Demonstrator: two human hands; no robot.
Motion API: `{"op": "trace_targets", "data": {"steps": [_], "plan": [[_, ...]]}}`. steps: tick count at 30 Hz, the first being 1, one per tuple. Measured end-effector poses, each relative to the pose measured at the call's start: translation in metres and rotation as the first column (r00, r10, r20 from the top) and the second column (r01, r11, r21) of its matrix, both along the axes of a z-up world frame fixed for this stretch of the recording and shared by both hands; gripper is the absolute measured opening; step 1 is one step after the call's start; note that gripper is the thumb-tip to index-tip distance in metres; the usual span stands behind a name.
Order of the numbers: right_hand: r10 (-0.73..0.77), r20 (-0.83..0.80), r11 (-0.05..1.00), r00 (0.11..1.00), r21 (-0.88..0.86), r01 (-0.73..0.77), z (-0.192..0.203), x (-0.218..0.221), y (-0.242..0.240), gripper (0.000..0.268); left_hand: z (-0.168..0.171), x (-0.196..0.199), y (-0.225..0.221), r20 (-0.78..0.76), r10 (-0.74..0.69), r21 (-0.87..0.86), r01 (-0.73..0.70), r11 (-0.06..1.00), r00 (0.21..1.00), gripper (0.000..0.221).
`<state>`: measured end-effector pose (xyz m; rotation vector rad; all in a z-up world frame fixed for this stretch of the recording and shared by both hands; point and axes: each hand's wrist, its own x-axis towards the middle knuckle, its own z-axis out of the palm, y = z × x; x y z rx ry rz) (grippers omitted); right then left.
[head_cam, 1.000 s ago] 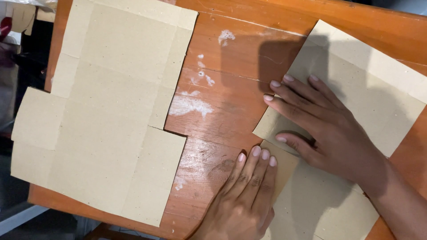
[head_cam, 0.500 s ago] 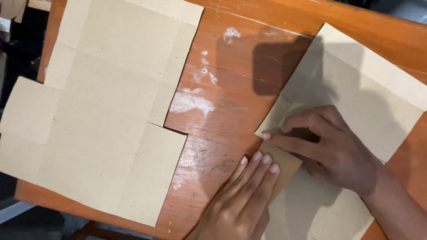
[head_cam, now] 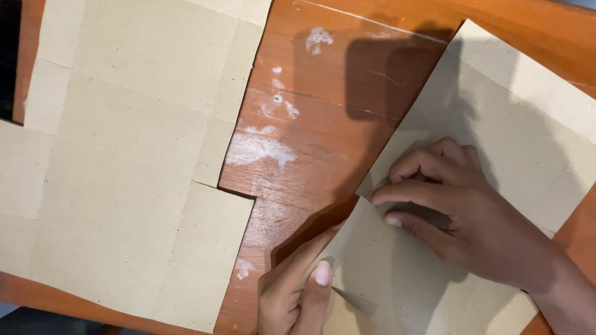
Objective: The person folds a flat cardboard box blank into a rectangular box by hand, creasing the edges and tucking the flaps to form the sides and bottom. They then place the finished box on a shelf with other completed boxes and begin folding another blank.
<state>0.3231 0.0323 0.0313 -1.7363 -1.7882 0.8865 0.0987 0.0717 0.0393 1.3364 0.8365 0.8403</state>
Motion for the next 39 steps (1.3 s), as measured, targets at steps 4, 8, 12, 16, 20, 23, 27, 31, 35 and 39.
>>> {"op": "trace_targets", "data": {"steps": [4, 8, 12, 16, 20, 23, 27, 31, 35, 39], "plan": [[-0.064, -0.009, 0.998, 0.998, -0.007, 0.064, 0.000, -0.007, 0.004, 0.013, 0.000, -0.001, 0.000, 0.024, -0.022, -0.010, 0.022, 1.000, 0.999, 0.048], [-0.044, 0.034, 0.995, 0.998, 0.091, 0.040, -0.004, -0.005, 0.004, 0.011, 0.000, -0.005, -0.003, -0.139, -0.105, 0.157, 0.127, 0.979, 0.985, 0.032], [0.047, 0.126, 0.973, 0.991, 0.220, -0.074, -0.007, -0.003, 0.003, 0.015, -0.017, -0.004, -0.005, -0.165, -0.152, 0.456, 0.212, 0.865, 0.974, 0.039], [0.165, 0.235, 0.920, 0.958, 0.313, -0.236, -0.021, 0.012, -0.009, 0.024, -0.025, -0.004, -0.011, -0.209, -0.150, 0.534, 0.241, 0.810, 0.966, 0.038], [0.272, 0.396, 0.809, 0.877, 0.399, -0.431, -0.019, 0.013, -0.013, 0.037, -0.025, -0.004, -0.016, -0.314, -0.125, 0.596, 0.298, 0.746, 0.941, 0.029], [0.296, 0.338, 0.803, 0.893, 0.418, -0.424, -0.024, 0.013, -0.014, 0.036, -0.021, -0.003, -0.017, -0.311, -0.151, 0.577, 0.312, 0.755, 0.938, 0.021], [0.291, 0.052, 0.895, 0.955, 0.339, -0.291, -0.006, 0.017, -0.017, 0.044, -0.020, -0.002, -0.015, -0.321, -0.196, 0.616, 0.361, 0.700, 0.927, 0.022], [0.180, 0.238, 0.936, 0.955, 0.256, -0.240, 0.023, 0.010, -0.002, 0.040, -0.030, -0.006, -0.023, -0.385, -0.150, 0.670, 0.388, 0.634, 0.911, 0.040], [0.254, 0.379, 0.908, 0.890, 0.223, -0.354, 0.025, 0.006, 0.007, 0.046, -0.018, -0.009, -0.025, -0.451, -0.210, 0.617, 0.473, 0.629, 0.868, 0.063], [0.237, 0.433, 0.879, 0.870, 0.285, -0.381, 0.035, -0.001, 0.000, 0.023, -0.030, -0.009, -0.031, -0.442, -0.058, 0.706, 0.387, 0.593, 0.895, 0.062]]}}
